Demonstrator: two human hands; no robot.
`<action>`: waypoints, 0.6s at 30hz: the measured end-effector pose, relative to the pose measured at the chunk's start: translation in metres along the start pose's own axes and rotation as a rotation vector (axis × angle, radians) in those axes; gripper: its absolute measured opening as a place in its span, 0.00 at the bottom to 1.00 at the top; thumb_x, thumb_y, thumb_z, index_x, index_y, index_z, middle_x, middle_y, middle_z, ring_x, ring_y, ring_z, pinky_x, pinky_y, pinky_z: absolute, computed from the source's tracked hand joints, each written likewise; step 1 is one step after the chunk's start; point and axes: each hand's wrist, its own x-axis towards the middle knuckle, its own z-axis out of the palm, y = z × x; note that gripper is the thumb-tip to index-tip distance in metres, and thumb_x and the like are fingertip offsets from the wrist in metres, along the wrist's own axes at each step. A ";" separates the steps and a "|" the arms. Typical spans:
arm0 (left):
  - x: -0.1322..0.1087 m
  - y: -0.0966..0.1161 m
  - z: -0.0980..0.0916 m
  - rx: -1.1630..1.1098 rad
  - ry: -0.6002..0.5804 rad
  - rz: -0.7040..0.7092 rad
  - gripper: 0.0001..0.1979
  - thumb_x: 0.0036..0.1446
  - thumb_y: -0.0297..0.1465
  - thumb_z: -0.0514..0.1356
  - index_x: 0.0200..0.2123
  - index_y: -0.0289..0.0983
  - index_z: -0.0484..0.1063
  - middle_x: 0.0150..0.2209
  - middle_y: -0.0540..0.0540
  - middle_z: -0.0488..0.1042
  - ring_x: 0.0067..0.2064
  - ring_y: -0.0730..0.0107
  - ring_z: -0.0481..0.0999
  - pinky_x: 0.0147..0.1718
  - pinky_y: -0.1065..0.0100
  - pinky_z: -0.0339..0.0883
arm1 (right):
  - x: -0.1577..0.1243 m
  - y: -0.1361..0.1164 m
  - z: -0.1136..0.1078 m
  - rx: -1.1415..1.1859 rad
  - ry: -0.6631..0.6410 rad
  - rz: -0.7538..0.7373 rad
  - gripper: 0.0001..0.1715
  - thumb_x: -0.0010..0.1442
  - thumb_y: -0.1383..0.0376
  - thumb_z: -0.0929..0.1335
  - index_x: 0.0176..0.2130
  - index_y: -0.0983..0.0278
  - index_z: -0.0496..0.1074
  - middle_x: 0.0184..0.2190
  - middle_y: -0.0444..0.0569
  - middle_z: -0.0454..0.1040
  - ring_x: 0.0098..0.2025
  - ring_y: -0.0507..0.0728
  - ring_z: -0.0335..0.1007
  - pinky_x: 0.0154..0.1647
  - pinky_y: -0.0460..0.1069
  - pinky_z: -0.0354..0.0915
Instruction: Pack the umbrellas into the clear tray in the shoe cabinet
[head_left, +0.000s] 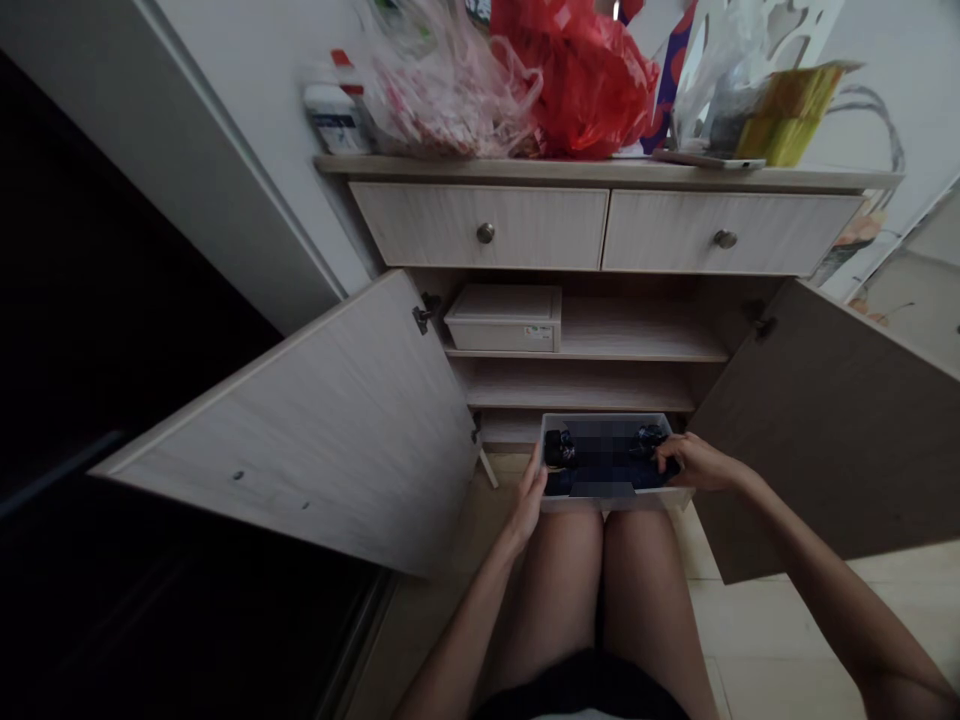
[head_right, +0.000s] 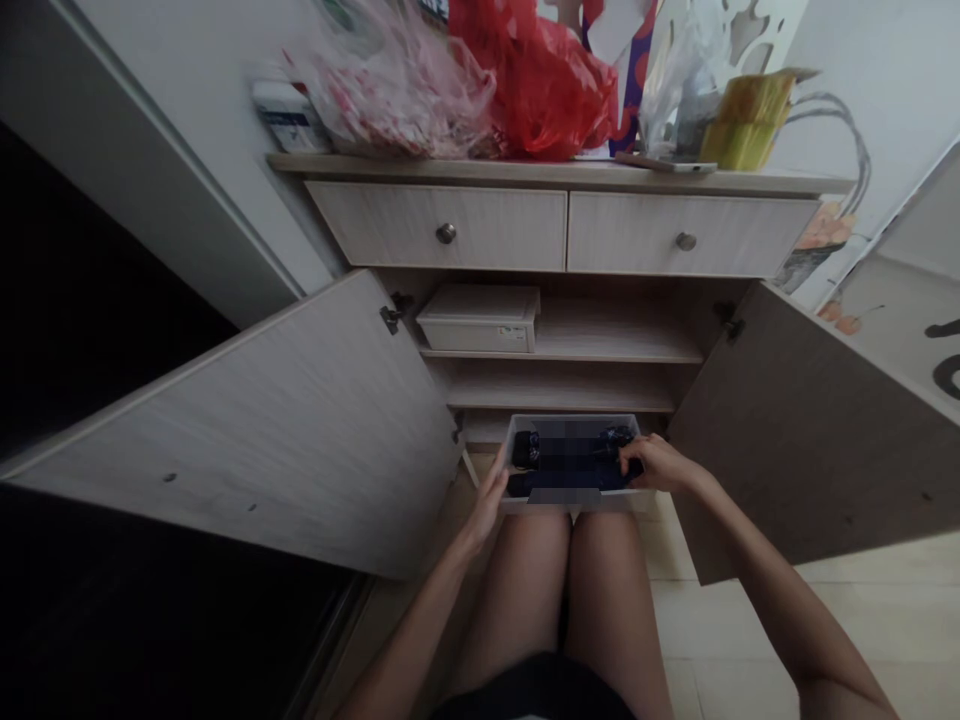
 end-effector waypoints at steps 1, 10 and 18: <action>0.000 0.000 0.000 0.000 -0.001 0.000 0.44 0.54 0.60 0.54 0.67 0.41 0.58 0.71 0.45 0.45 0.72 0.56 0.39 0.70 0.57 0.35 | 0.001 -0.001 0.001 -0.010 -0.013 -0.004 0.06 0.48 0.68 0.73 0.31 0.60 0.77 0.38 0.47 0.77 0.43 0.58 0.72 0.47 0.51 0.60; 0.002 -0.004 0.000 0.004 0.004 0.029 0.43 0.55 0.59 0.54 0.68 0.41 0.57 0.71 0.44 0.48 0.72 0.57 0.41 0.70 0.57 0.36 | 0.000 0.000 0.001 0.237 0.081 -0.050 0.17 0.56 0.49 0.70 0.33 0.59 0.80 0.40 0.52 0.75 0.46 0.61 0.71 0.53 0.56 0.62; 0.003 -0.002 0.001 -0.003 0.007 0.019 0.43 0.54 0.59 0.54 0.67 0.42 0.58 0.71 0.46 0.49 0.72 0.57 0.41 0.70 0.58 0.37 | 0.000 0.029 0.076 0.918 0.501 0.563 0.45 0.54 0.29 0.58 0.51 0.56 0.73 0.44 0.55 0.78 0.51 0.67 0.73 0.51 0.61 0.69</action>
